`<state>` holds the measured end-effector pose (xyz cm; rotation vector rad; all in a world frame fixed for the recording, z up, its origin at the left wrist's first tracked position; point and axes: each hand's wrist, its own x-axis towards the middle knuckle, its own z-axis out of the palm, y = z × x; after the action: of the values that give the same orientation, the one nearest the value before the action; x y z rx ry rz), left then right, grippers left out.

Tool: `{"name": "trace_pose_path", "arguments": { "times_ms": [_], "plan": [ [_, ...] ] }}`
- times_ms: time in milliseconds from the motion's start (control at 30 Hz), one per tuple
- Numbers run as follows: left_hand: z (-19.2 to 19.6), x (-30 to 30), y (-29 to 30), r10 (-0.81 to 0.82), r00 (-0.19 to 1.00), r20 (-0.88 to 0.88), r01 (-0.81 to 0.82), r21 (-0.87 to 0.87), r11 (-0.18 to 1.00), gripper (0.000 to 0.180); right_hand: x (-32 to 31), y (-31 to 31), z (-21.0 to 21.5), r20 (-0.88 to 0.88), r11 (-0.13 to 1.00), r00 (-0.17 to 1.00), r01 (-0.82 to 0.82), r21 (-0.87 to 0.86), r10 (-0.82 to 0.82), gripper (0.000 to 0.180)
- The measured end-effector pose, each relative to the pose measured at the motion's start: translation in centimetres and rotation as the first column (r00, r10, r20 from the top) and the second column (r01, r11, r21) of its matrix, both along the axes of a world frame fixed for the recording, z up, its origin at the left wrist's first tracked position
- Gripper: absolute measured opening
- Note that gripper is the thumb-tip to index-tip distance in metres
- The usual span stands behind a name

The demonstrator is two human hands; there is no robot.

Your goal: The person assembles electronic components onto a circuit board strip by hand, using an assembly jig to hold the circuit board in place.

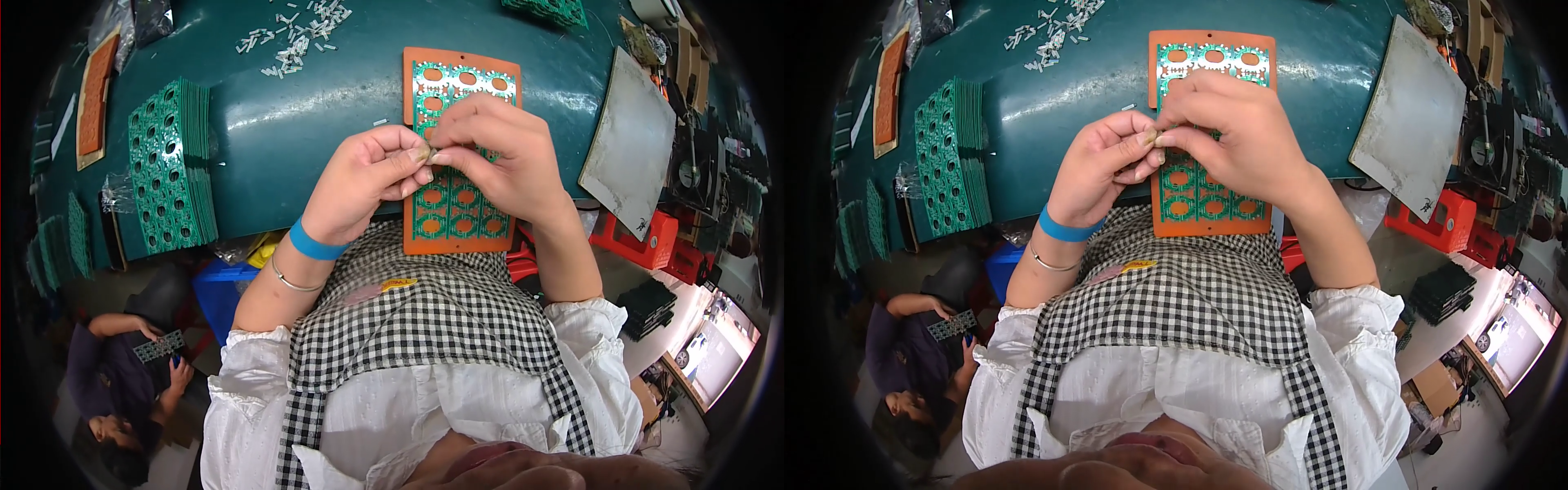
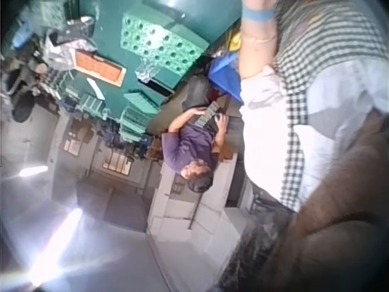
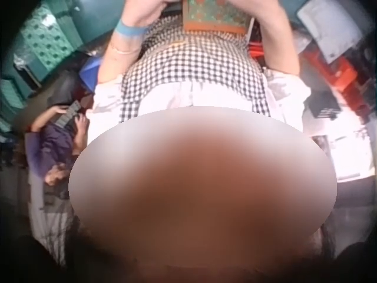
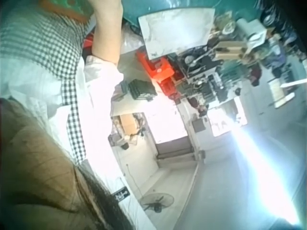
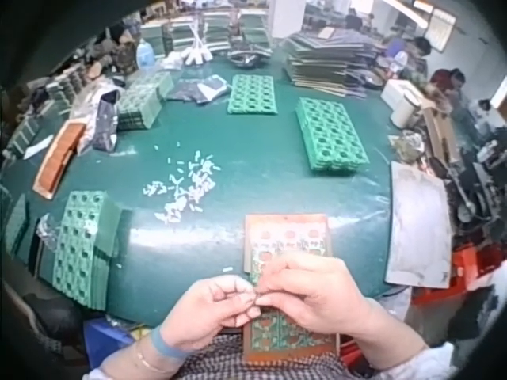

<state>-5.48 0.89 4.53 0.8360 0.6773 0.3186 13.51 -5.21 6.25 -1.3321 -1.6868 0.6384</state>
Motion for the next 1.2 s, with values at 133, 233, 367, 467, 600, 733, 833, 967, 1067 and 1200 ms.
{"name": "trace_pose_path", "arguments": {
  "times_ms": [133,233,367,467,600,733,833,967,1067,1200],
  "plan": [
    [-1.3,-0.4,0.8,-0.023,0.977,0.214,0.058,-0.156,0.986,0.018,0.8,0.1,-0.5,-0.012,0.995,0.999,-0.039,0.092,0.04,0.01],
    [-0.8,-0.3,1.2,0.194,0.96,0.202,-0.141,-0.25,0.958,0.021,0.8,-0.4,-0.9,-0.022,0.999,0.998,0.052,-0.011,-0.052,0.01],
    [-1.1,-1.1,1.8,0.349,0.927,0.138,-0.302,-0.279,0.912,0.026,0.3,-1.4,-2.2,0.105,0.987,0.989,0.115,-0.111,-0.103,0.01],
    [-1.0,-1.2,1.6,0.32,0.937,0.14,-0.275,-0.269,0.923,0.026,0.0,-1.4,-2.7,0.144,0.991,0.983,0.124,-0.051,-0.115,0.01],
    [-1.2,-1.4,1.6,0.345,0.924,0.162,-0.286,-0.305,0.908,0.027,0.1,-1.4,-2.5,0.17,0.991,0.98,0.117,-0.057,-0.106,0.011],
    [-1.3,-1.6,1.6,0.358,0.908,0.22,-0.264,-0.362,0.894,0.028,0.2,-1.5,-2.6,0.188,0.992,0.976,0.117,-0.046,-0.107,0.011],
    [-0.3,-0.8,1.2,0.422,0.901,0.097,-0.384,-0.271,0.883,0.029,0.2,-1.4,-2.6,0.198,0.993,0.974,0.114,-0.032,-0.106,0.012],
    [-0.8,-1.1,1.3,0.377,0.916,0.133,-0.334,-0.264,0.905,0.03,0.4,-1.3,-2.5,0.215,0.993,0.972,0.112,-0.048,-0.099,0.012],
    [-0.8,-1.3,1.3,0.354,0.925,0.142,-0.312,-0.251,0.916,0.031,0.5,-1.3,-2.4,0.207,0.994,0.975,0.098,-0.049,-0.086,0.012],
    [-1.3,-1.7,1.4,0.322,0.936,0.143,-0.283,-0.239,0.929,0.029,0.4,-1.2,-2.6,0.207,0.996,0.974,0.093,-0.017,-0.087,0.012]
  ]
}}
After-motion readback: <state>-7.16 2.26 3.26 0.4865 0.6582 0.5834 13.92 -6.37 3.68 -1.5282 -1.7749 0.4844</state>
